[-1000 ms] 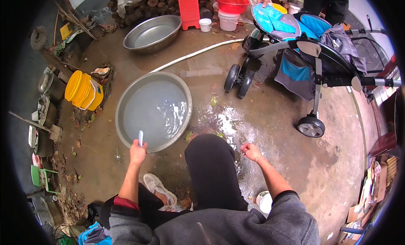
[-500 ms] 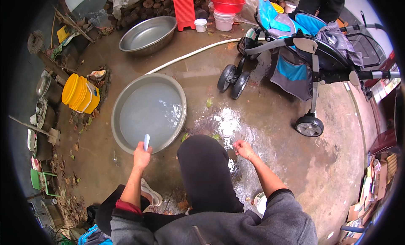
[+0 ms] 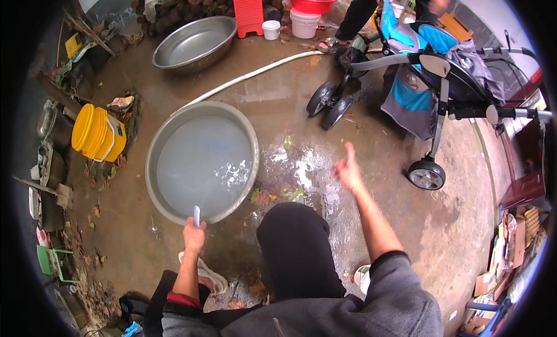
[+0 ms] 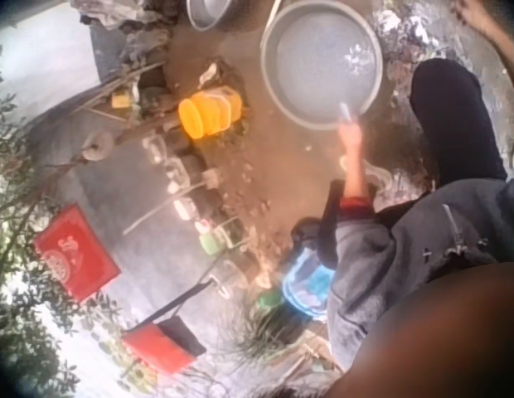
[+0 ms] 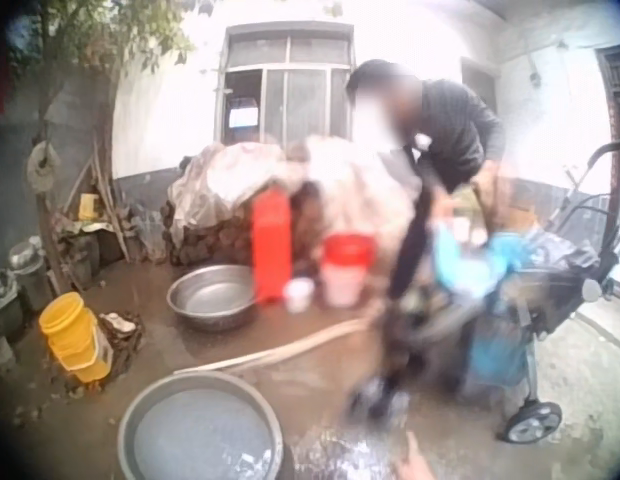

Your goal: The person scrubs the blue and gray fabric seat of a baby stroller with a brush and water from a metal basin, then removes the seat cover and washes it in the basin. The person repeatedly rinses the brush and wipes the stroller seat and cover.

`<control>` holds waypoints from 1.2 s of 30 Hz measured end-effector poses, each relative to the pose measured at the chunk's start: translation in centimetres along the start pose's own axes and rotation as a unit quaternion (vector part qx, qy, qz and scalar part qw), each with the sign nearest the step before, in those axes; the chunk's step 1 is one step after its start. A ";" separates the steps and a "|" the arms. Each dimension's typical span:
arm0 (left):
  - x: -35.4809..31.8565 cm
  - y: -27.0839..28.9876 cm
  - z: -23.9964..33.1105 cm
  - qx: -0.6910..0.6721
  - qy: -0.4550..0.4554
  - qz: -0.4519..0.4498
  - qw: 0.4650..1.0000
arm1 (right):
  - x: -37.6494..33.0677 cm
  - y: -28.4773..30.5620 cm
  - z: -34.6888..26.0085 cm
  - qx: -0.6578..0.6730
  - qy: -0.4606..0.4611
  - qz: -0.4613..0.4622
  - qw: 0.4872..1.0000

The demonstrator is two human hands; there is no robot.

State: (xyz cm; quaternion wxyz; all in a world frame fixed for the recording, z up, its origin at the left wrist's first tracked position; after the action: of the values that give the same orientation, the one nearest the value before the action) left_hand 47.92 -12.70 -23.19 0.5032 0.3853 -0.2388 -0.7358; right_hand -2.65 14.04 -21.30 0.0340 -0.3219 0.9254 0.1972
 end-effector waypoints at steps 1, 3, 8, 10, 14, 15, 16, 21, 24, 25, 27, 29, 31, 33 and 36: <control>0.2 0.0 -0.2 0.005 0.019 0.003 1.000 | 2.0 1.3 -2.1 0.028 0.020 0.026 0.999; 0.4 0.0 -0.3 -0.036 0.040 0.010 0.998 | 5.2 3.9 -6.6 -0.018 0.091 0.091 0.992; -0.1 -1.2 -0.1 -0.469 0.116 -0.081 0.872 | 7.9 -1.3 -11.5 0.039 0.123 -0.042 0.991; -0.2 -1.7 0.7 -0.602 0.131 -0.167 0.770 | 6.2 -7.6 -10.9 0.084 0.116 -0.176 0.974; 0.4 -1.9 3.3 -0.678 0.135 -0.228 0.686 | 0.0 -20.7 -7.6 0.037 -0.030 -0.415 0.908; 1.0 -2.3 4.5 -0.658 0.127 -0.238 0.703 | -1.1 -23.2 -7.4 0.027 -0.054 -0.447 0.892; 1.1 -2.7 5.1 -0.610 0.172 -0.212 0.743 | -2.7 -25.8 -7.2 0.024 -0.080 -0.494 0.865; 2.3 -6.9 13.9 -0.397 0.066 -0.093 0.911 | -5.9 -31.2 -8.4 0.235 -0.176 -0.530 0.795; 1.6 -9.1 18.1 -0.216 0.001 -0.016 0.976 | -4.4 -30.8 -8.4 0.377 -0.236 -0.466 0.765; 1.1 -9.2 19.2 -0.178 -0.044 0.014 0.983 | -3.6 -30.0 -8.3 0.399 -0.246 -0.430 0.771; -0.5 -8.9 21.7 -0.123 -0.172 0.068 0.975 | -1.7 -27.1 -8.2 0.458 -0.249 -0.353 0.777; -2.4 -8.6 23.6 -0.072 -0.275 -0.018 0.959 | -0.8 -24.2 -8.0 0.494 -0.272 -0.292 0.773; -4.0 -7.3 24.6 -0.056 -0.364 -0.086 0.926 | -0.5 -18.6 -7.7 0.474 -0.259 -0.235 0.808; -4.3 -5.7 24.2 -0.029 -0.328 -0.147 0.933 | -1.9 -13.2 -7.0 0.510 -0.206 -0.270 0.790; -2.9 -3.5 22.7 -0.049 -0.225 -0.117 0.966 | -4.5 -2.3 -3.0 0.377 -0.183 -0.174 0.891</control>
State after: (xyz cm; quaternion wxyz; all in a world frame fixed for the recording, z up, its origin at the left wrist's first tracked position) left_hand 28.21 -9.48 -11.41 0.3651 0.2100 -0.2625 -0.8682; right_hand 2.53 13.85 -18.45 0.3552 -0.3988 0.8368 -0.1204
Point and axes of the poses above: each hand's wrist, its own x-axis towards the middle knuckle, its own y-axis out of the back of the hand, z = x × y, the point moved 4 cm from there along x, towards the middle knuckle, and after that the axes turned 3 degrees about -y, right-handed, at the moved point
